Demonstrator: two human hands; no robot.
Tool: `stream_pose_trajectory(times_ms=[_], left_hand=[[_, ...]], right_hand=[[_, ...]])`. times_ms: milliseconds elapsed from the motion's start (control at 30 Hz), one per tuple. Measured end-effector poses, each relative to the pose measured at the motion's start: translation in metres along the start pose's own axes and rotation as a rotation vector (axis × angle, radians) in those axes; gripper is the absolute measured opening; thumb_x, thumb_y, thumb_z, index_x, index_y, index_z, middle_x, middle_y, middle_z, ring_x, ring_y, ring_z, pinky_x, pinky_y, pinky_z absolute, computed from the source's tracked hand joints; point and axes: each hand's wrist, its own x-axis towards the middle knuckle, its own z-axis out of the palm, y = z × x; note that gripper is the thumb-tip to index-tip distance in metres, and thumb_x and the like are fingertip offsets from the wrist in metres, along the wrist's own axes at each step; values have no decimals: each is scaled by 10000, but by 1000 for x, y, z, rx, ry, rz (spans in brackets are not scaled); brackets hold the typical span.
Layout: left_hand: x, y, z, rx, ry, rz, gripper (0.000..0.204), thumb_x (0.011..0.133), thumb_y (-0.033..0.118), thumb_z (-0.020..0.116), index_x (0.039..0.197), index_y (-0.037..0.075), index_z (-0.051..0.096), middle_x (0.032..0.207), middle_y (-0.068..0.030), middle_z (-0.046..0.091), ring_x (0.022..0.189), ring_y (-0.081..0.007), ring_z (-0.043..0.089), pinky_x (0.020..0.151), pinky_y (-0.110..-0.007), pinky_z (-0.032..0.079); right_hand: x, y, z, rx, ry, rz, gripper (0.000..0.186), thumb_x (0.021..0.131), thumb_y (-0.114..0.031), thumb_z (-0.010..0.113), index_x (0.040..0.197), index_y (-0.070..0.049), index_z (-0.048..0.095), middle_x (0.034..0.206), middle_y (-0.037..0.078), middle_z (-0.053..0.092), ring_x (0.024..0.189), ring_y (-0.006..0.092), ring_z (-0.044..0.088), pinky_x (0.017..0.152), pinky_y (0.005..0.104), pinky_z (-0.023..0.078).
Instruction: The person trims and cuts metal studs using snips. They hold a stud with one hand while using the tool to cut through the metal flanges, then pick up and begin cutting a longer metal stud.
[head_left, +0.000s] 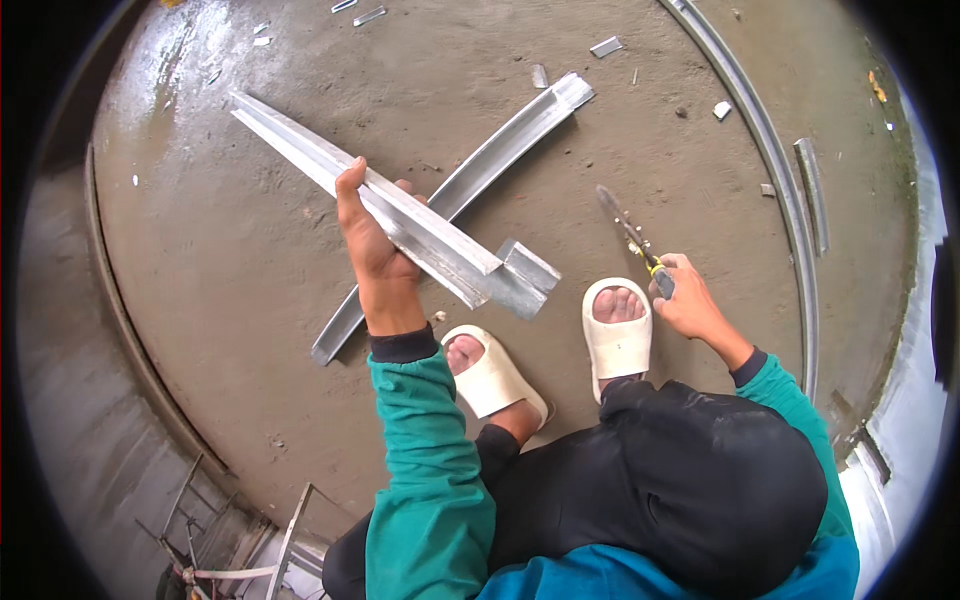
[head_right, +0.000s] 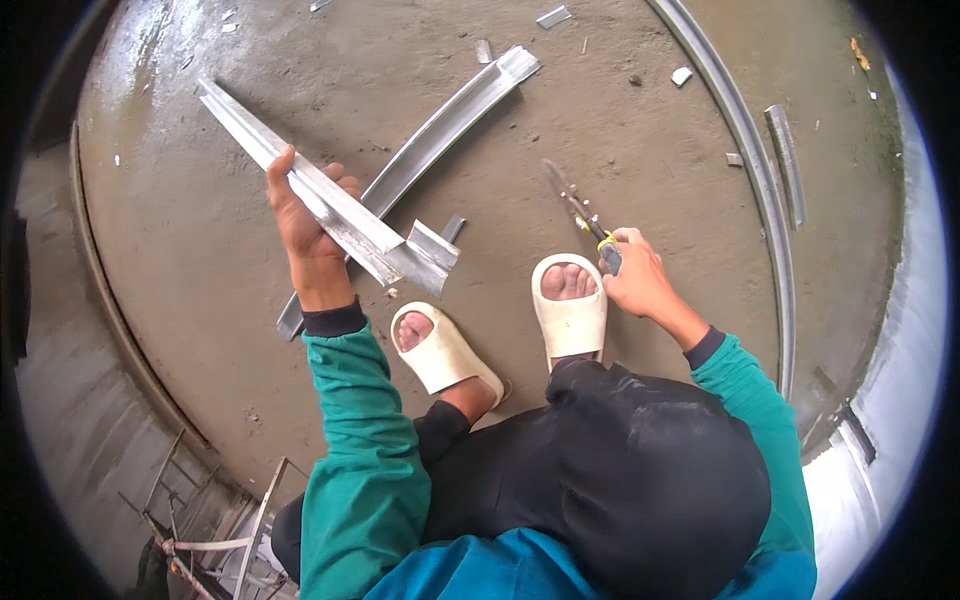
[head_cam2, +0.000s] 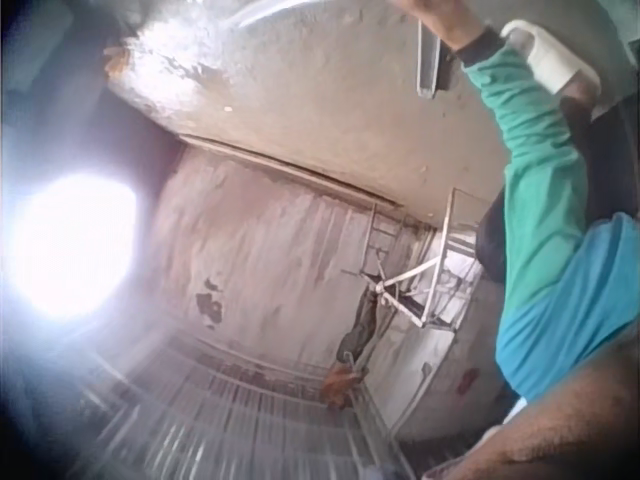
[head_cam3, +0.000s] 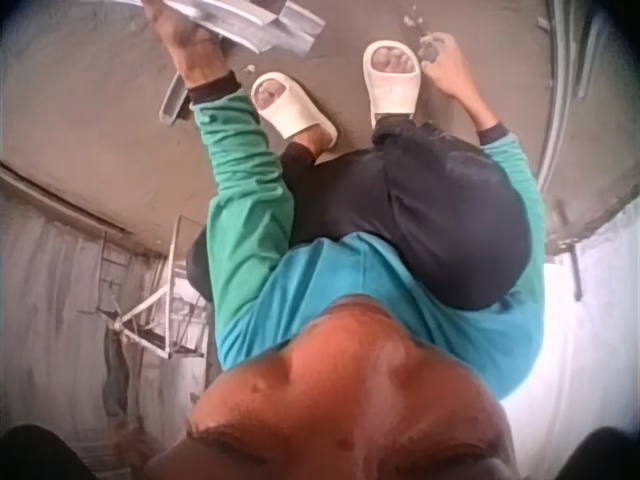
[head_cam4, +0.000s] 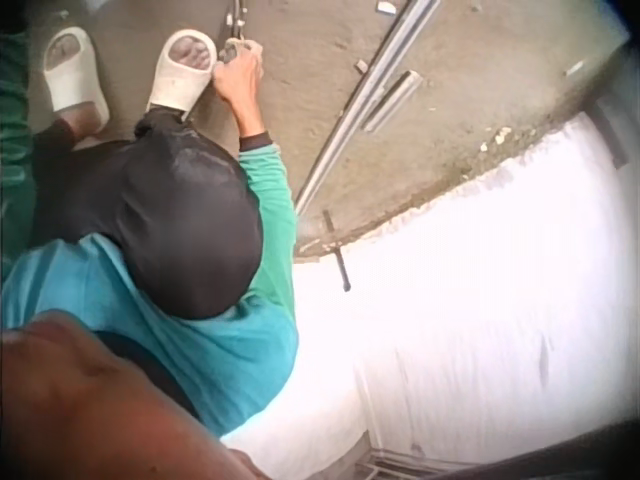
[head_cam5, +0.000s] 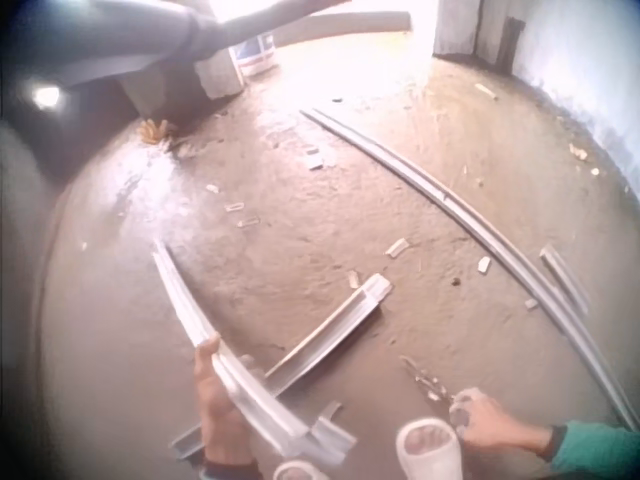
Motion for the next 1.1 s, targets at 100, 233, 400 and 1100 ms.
stream_pose_trajectory(times_ms=[100, 233, 400, 1100], left_hand=[[-4, 9, -3, -2, -28, -5, 530, 766, 454, 715, 816, 69, 354, 659, -29, 358, 507, -122, 368, 410, -246, 350], [-5, 15, -6, -59, -29, -46, 510, 777, 449, 707, 776, 78, 357, 643, -14, 356, 503, -104, 333, 412, -228, 316], [-9, 11, -2, -50, -57, -26, 516, 779, 450, 703, 820, 78, 348, 646, -15, 355, 505, -111, 345, 411, -238, 334], [23, -31, 4, -4, -59, 97, 501, 793, 413, 677, 1035, 29, 465, 681, -78, 520, 545, -189, 585, 507, -322, 534]], right_hand=[[0, -3, 23, -2, 85, 2, 266, 677, -88, 649, 927, -2, 620, 1207, 214, 532, 1117, 401, 533, 922, 513, 431], [-4, -10, 34, -246, 162, 55, 459, 648, -93, 690, 1072, -32, 524, 1078, 168, 531, 1112, 331, 499, 882, 457, 398], [-12, 20, 37, 203, 95, 168, 666, 621, -77, 669, 1237, -24, 422, 1113, 162, 587, 1039, 299, 588, 886, 403, 443], [-48, -81, -78, 248, -765, -138, 774, 618, -43, 572, 1372, -17, 400, 1178, 149, 559, 1135, 273, 536, 1021, 362, 390]])
